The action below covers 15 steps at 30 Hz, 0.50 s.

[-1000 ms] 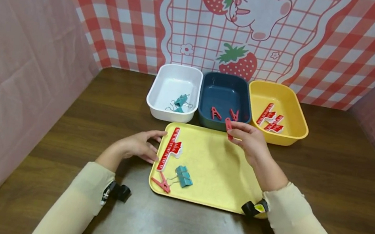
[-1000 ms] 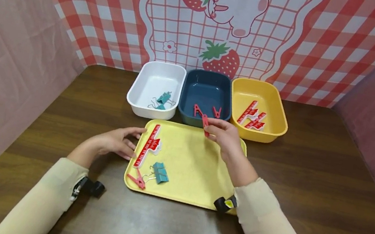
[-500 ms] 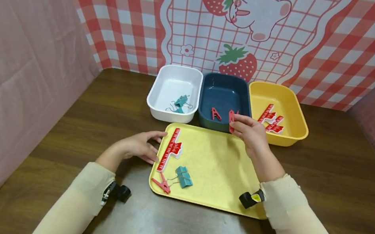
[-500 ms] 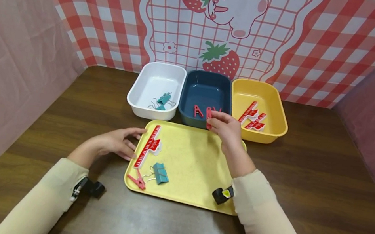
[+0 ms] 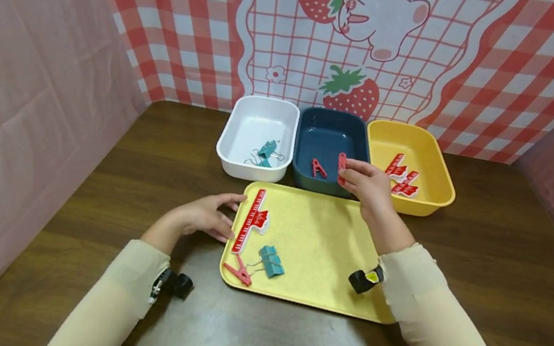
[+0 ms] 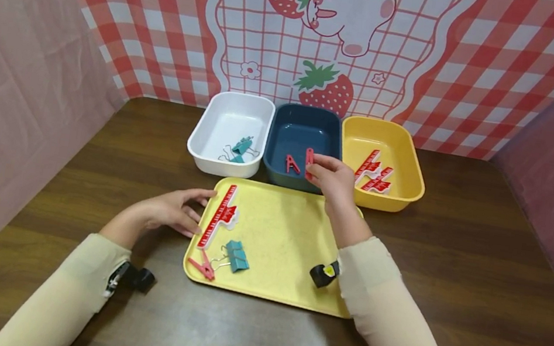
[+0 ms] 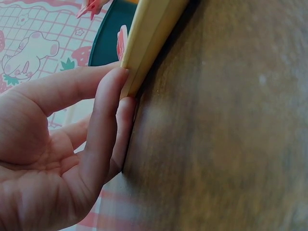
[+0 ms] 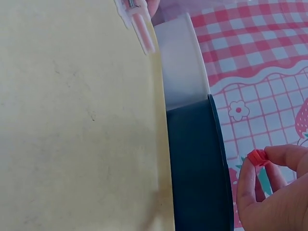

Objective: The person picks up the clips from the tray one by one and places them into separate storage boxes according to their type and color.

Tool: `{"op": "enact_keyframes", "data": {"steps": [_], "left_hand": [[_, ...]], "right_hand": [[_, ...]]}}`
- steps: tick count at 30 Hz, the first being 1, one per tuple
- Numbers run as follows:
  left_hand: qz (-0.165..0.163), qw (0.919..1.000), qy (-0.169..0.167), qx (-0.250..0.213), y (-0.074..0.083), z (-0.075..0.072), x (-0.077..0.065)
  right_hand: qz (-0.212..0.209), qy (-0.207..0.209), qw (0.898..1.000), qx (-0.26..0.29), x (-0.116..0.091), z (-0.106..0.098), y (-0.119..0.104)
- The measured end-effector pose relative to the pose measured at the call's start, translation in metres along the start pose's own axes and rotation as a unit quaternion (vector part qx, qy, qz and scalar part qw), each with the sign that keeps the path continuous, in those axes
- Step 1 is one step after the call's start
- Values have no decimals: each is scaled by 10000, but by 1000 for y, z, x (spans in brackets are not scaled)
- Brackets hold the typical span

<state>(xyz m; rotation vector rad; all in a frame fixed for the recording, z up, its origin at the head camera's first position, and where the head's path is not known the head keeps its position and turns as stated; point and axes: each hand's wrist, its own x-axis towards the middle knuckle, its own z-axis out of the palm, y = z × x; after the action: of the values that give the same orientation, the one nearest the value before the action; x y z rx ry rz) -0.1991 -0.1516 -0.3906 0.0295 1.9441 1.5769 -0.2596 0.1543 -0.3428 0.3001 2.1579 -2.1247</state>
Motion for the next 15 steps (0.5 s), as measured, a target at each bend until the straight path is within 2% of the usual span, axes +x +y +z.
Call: {"op": "enact_keyframes", "data": {"steps": [9, 15], "left_hand": [[-21, 10000, 22, 28, 0, -1, 0], [-20, 10000, 1, 16, -1, -2, 0]], "right_hand": [[55, 322, 9994, 138, 15, 4, -4], [81, 397, 9991, 139, 24, 4, -4]]}}
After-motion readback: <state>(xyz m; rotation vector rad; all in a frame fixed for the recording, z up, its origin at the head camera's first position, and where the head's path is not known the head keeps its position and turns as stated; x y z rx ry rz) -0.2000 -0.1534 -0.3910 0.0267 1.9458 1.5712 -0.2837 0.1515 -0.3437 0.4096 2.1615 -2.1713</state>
